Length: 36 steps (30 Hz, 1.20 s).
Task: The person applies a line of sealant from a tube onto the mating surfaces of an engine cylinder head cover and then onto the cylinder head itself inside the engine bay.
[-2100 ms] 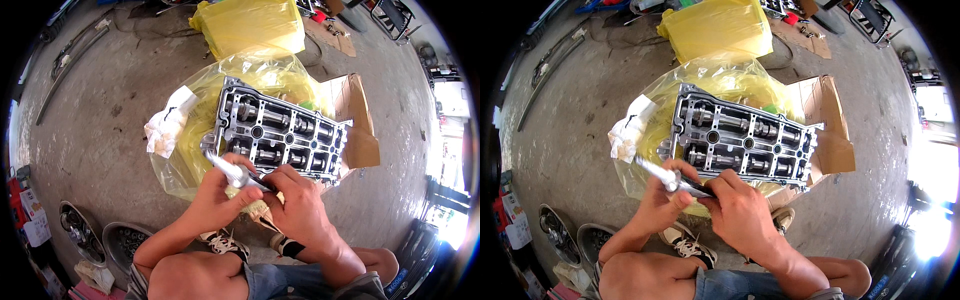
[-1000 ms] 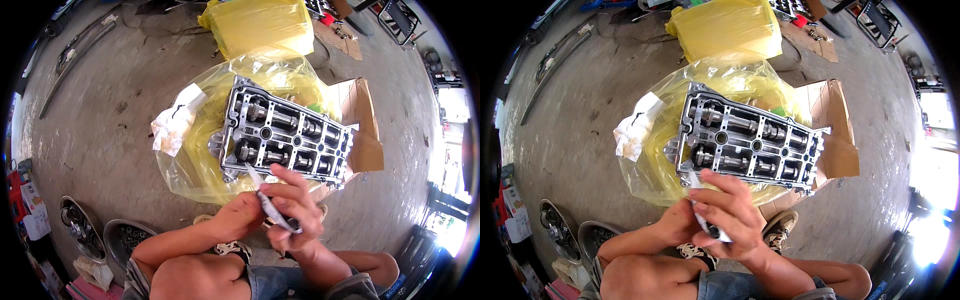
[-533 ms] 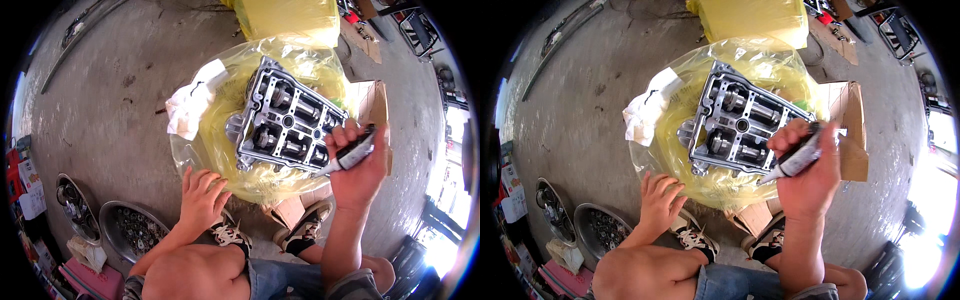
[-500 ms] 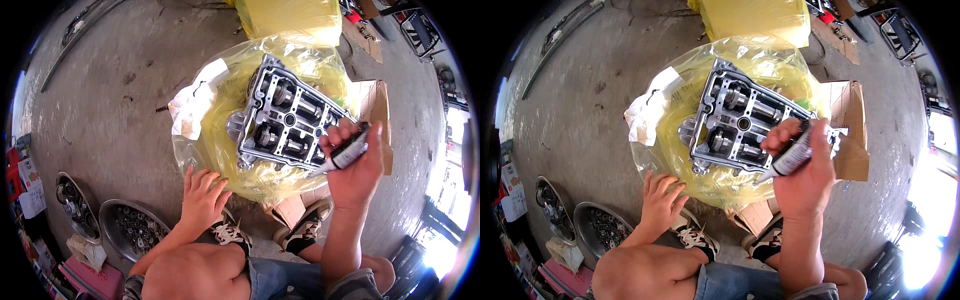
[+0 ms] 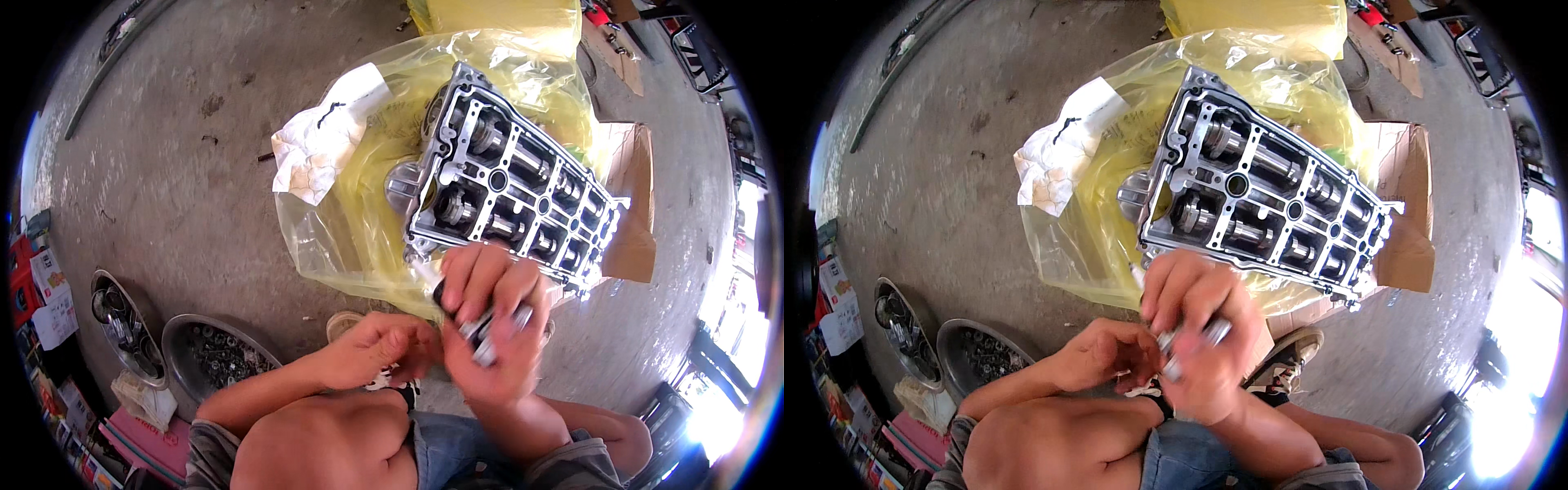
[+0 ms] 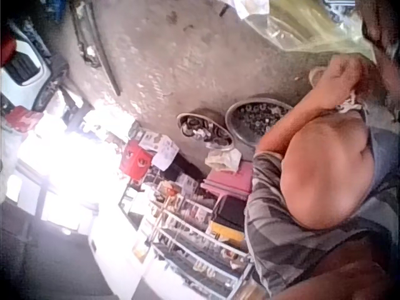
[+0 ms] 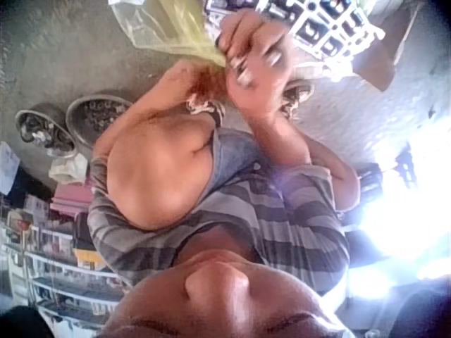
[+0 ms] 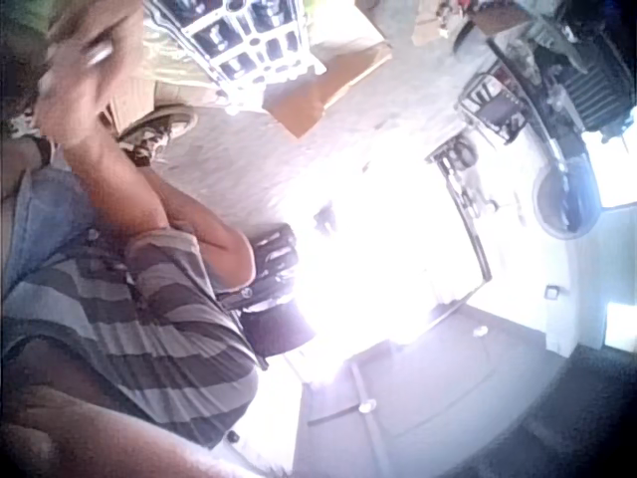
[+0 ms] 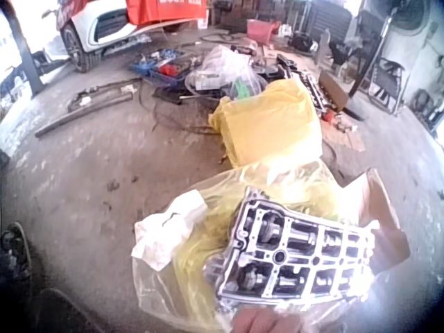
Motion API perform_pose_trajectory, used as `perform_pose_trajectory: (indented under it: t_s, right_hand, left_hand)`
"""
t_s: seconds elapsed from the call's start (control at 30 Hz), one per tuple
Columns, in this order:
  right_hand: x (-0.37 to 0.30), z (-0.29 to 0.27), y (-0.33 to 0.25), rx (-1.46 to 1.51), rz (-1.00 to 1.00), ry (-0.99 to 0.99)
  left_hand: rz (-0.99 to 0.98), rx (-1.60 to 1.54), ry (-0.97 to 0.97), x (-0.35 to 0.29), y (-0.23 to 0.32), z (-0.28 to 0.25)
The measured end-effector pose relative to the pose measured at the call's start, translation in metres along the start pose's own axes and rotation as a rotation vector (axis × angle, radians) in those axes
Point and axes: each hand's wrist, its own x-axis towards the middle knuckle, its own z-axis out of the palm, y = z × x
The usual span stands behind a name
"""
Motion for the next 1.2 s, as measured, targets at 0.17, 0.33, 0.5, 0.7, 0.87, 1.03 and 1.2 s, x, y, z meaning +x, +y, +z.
perform_pose_trajectory:
  t_s: [0.17, 0.33, 0.5, 0.7, 0.87, 1.03, 1.2]
  right_hand:
    - [-0.035, 0.01, 0.004, -0.099, -0.156, -0.032]
    - [-0.062, 0.007, 0.01, -0.496, -0.254, 0.101]
    - [-0.074, -0.011, -0.023, -0.796, 0.532, -0.17]
    - [-0.074, -0.003, -0.022, -0.191, 0.962, 0.078]
    - [-0.079, 0.0, -0.01, -0.107, 0.919, 0.2]
    - [-0.088, 0.004, 0.012, -0.245, 0.809, 0.23]
    - [-0.085, 0.01, 0.015, -0.268, 0.799, 0.336]
  left_hand:
    - [0.036, 0.009, -0.046, 0.002, -0.013, -0.002]
    - [0.012, -0.001, 0.128, 0.006, 0.004, 0.009]
    - [0.184, 0.29, 0.303, 0.009, 0.003, 0.01]
    - [0.16, 0.498, 0.268, 0.014, -0.001, 0.003]
    - [0.003, 0.393, 0.199, 0.014, -0.008, -0.001]
    - [0.036, 0.243, 0.247, 0.018, -0.022, -0.003]
    - [0.051, 0.363, 0.293, 0.015, -0.021, -0.009]
